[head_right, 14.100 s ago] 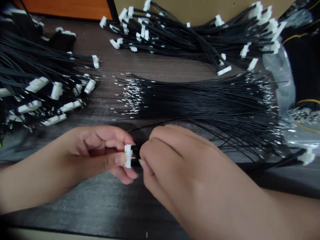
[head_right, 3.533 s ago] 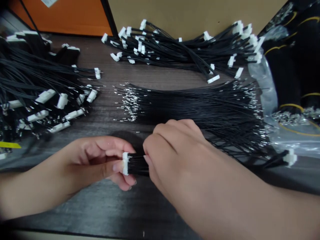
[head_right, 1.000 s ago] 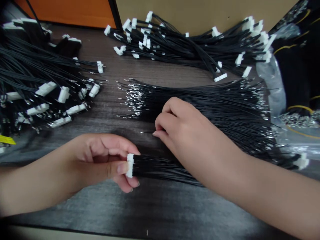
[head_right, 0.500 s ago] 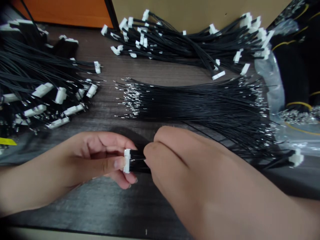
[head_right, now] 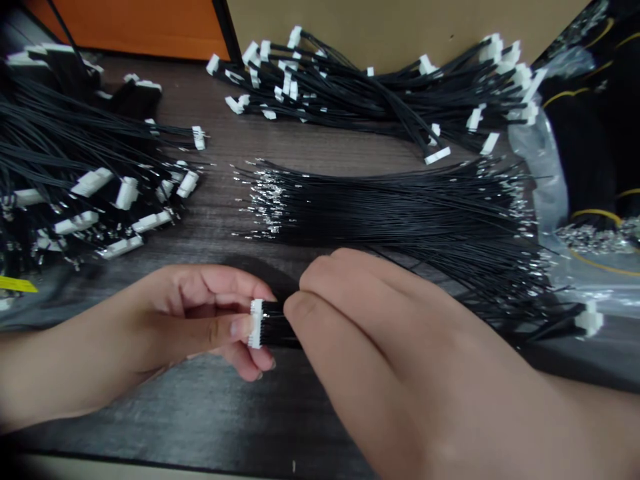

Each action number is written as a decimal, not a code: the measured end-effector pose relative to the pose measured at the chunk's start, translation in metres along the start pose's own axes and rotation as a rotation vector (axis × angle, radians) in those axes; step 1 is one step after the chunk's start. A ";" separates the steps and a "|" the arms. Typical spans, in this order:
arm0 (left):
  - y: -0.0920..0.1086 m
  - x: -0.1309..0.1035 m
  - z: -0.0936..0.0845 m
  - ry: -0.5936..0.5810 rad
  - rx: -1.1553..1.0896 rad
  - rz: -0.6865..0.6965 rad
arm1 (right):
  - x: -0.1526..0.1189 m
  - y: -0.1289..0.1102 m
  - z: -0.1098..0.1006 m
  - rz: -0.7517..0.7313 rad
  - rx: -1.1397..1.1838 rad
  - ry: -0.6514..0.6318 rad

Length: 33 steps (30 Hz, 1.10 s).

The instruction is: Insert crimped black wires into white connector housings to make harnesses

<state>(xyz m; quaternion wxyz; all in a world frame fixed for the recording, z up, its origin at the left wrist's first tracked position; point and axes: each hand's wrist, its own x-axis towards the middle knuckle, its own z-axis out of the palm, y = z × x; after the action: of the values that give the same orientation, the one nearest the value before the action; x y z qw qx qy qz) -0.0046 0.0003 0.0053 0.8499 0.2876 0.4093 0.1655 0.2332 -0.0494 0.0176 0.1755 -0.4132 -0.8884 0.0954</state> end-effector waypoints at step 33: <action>-0.005 0.004 0.001 0.024 -0.011 -0.037 | 0.041 0.051 -0.003 0.034 0.057 -0.005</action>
<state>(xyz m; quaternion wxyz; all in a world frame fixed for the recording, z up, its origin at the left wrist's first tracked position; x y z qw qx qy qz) -0.0010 -0.0018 0.0007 0.8494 0.2732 0.4240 0.1554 0.2458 0.0150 0.0144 0.1836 -0.4229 -0.8786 0.1247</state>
